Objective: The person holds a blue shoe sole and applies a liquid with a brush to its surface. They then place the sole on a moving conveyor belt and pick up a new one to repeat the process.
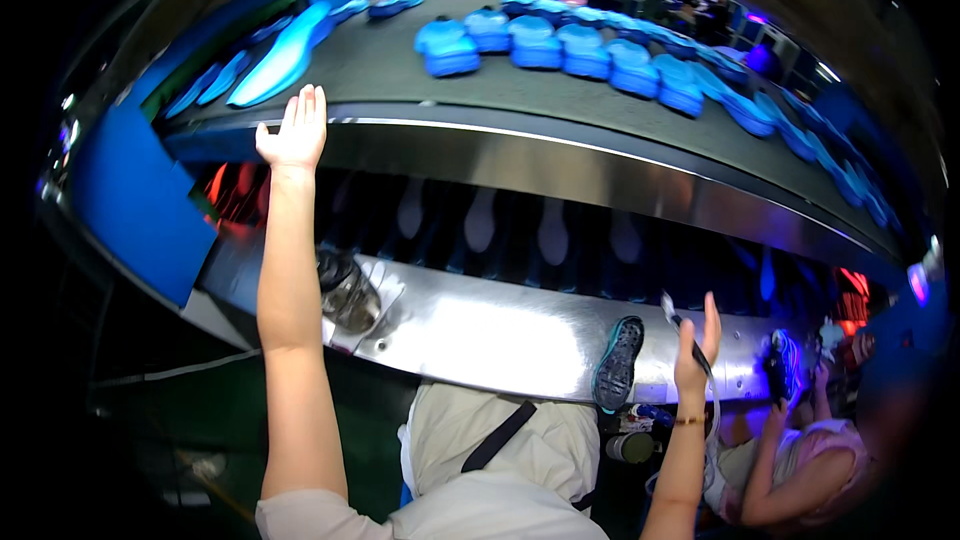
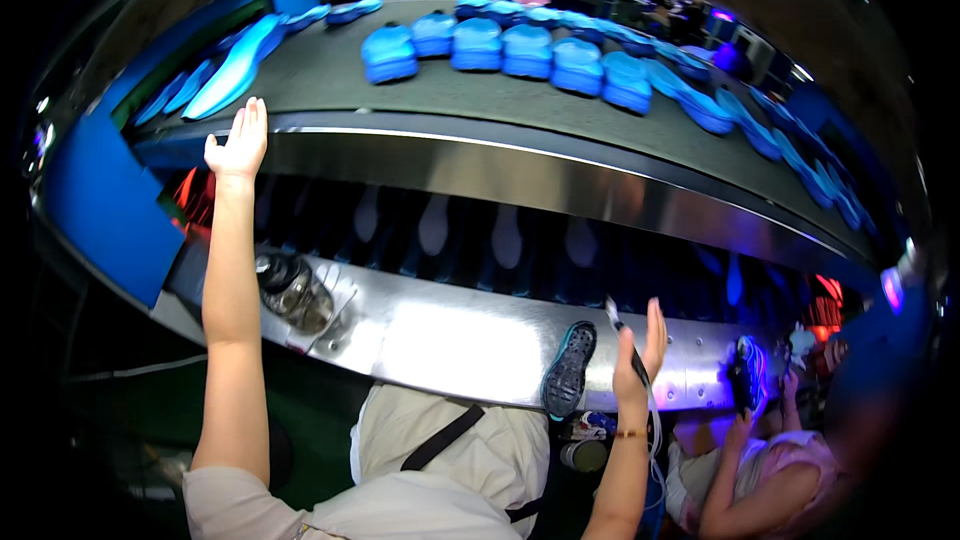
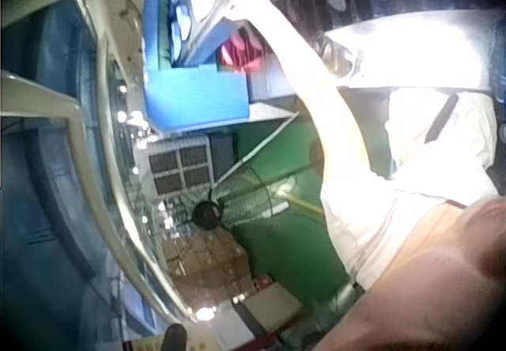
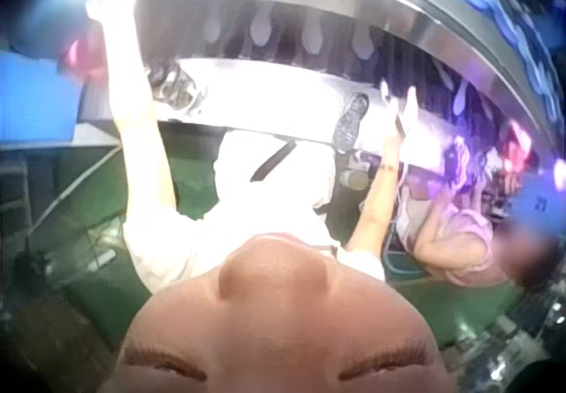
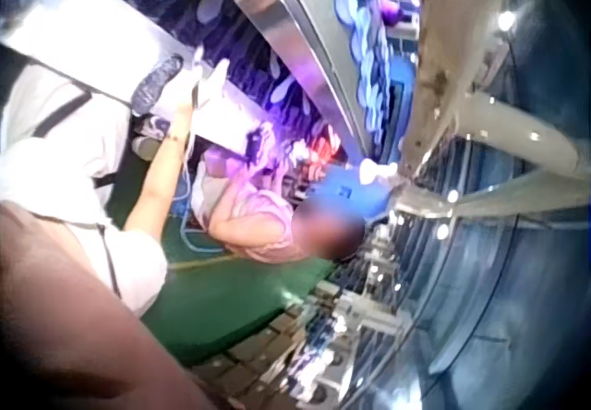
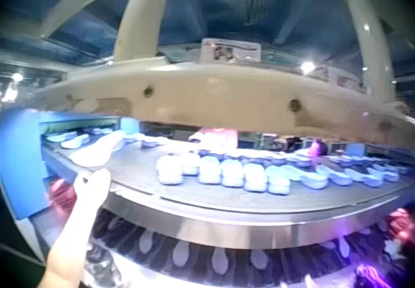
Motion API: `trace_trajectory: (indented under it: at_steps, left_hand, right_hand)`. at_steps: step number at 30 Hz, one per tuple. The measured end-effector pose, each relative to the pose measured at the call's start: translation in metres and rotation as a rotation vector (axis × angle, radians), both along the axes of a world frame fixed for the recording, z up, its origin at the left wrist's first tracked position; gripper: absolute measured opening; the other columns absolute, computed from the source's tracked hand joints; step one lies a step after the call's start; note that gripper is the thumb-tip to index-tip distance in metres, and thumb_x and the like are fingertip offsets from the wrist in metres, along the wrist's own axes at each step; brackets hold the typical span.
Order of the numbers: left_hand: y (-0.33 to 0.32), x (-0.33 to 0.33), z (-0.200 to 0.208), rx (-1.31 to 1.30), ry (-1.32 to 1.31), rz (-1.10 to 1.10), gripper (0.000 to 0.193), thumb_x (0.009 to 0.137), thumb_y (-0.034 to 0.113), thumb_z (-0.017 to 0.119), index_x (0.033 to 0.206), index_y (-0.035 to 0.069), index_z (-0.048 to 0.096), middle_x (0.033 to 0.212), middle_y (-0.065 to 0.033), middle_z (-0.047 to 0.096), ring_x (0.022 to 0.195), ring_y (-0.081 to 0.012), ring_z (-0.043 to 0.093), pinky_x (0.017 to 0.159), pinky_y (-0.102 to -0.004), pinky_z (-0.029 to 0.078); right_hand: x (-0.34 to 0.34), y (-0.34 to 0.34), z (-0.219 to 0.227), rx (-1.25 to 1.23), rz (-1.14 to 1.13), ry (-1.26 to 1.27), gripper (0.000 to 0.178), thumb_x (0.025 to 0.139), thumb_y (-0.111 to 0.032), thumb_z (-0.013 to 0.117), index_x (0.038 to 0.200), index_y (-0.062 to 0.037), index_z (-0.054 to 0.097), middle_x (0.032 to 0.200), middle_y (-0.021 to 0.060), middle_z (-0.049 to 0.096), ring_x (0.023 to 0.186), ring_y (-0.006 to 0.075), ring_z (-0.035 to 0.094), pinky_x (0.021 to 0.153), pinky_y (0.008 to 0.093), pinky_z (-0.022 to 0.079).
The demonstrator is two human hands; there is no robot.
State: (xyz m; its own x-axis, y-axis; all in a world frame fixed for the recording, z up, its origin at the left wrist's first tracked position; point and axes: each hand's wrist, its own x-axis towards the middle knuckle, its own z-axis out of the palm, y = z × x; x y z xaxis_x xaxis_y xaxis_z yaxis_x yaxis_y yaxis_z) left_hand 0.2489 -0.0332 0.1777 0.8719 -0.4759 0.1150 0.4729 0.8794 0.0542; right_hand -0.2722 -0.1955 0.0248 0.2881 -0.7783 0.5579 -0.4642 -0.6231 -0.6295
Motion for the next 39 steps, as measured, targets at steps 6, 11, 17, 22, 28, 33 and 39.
trace_trajectory:
  at_steps: [6,11,17,22,28,33,39]
  left_hand:
    - [-0.099,-0.059,0.017,0.874,-0.941,0.196,0.049,0.084,0.031,0.051,0.123,0.002,0.04,0.125,-0.0143,0.04,0.115,-0.0276,0.042,0.094,-0.0396,0.036]
    - [-0.166,-0.069,0.021,1.606,-1.749,1.05,0.067,0.066,0.024,0.062,0.126,0.01,0.037,0.126,-0.0242,0.036,0.114,-0.0381,0.039,0.095,-0.0394,0.035]
    - [-0.207,-0.04,0.04,2.178,-1.707,0.629,0.094,0.059,0.025,0.065,0.138,0.023,0.013,0.129,-0.0236,0.037,0.117,-0.036,0.04,0.097,-0.0502,0.029]
    - [-0.235,-0.026,0.051,2.314,-1.8,0.435,0.094,0.059,0.026,0.066,0.138,0.02,0.015,0.119,-0.0207,0.049,0.112,-0.0329,0.047,0.094,-0.0368,0.037]
    - [-0.235,0.005,0.049,2.053,-1.978,0.512,0.07,0.057,0.02,0.064,0.124,0.012,0.044,0.119,-0.0189,0.05,0.111,-0.032,0.047,0.093,-0.0351,0.037]
    - [-0.241,-0.02,0.048,2.004,-2.052,0.438,0.068,0.058,0.021,0.064,0.122,0.009,0.045,0.116,-0.0192,0.052,0.109,-0.0326,0.048,0.093,-0.0353,0.037]
    - [-0.271,-0.076,0.043,1.73,-2.223,0.447,0.066,0.06,0.023,0.063,0.121,0.005,0.047,0.114,-0.0214,0.052,0.109,-0.033,0.049,0.093,-0.0358,0.037]
  right_hand:
    - [0.043,-0.077,0.036,-0.513,-0.095,0.296,0.085,0.071,-0.025,0.062,0.135,0.001,0.013,0.139,0.0245,0.012,0.129,0.039,0.012,0.104,0.0445,0.014]
    - [0.069,-0.125,0.019,-0.625,-0.203,0.315,0.092,0.064,-0.024,0.061,0.138,-0.0069,0.008,0.142,0.0211,0.005,0.132,0.0349,0.003,0.107,0.0446,0.007]
    - [0.079,-0.147,-0.003,-0.714,-0.205,0.228,0.103,0.058,-0.022,0.064,0.138,-0.0122,0.0,0.143,0.0192,-0.003,0.132,0.0346,-0.004,0.106,0.0463,0.0]
    - [0.075,-0.153,-0.008,-0.794,-0.221,0.236,0.103,0.059,-0.019,0.061,0.138,-0.0086,-0.003,0.141,0.0229,-0.004,0.131,0.0387,-0.005,0.104,0.0488,-0.002]
    - [0.088,-0.158,-0.007,-0.824,-0.216,0.098,0.097,0.059,-0.016,0.057,0.139,-0.0143,0.004,0.143,0.0167,0.001,0.133,0.033,-0.001,0.106,0.0461,0.0]
    - [0.086,-0.158,-0.012,-0.8,-0.176,0.06,0.098,0.057,-0.015,0.059,0.139,-0.0175,0.006,0.144,0.0144,0.001,0.133,0.032,-0.002,0.106,0.046,-0.001]
    - [0.08,-0.16,-0.01,-0.841,-0.2,0.141,0.098,0.058,-0.023,0.062,0.139,-0.0127,0.007,0.142,0.0191,-0.001,0.132,0.0373,-0.004,0.105,0.0492,-0.003]
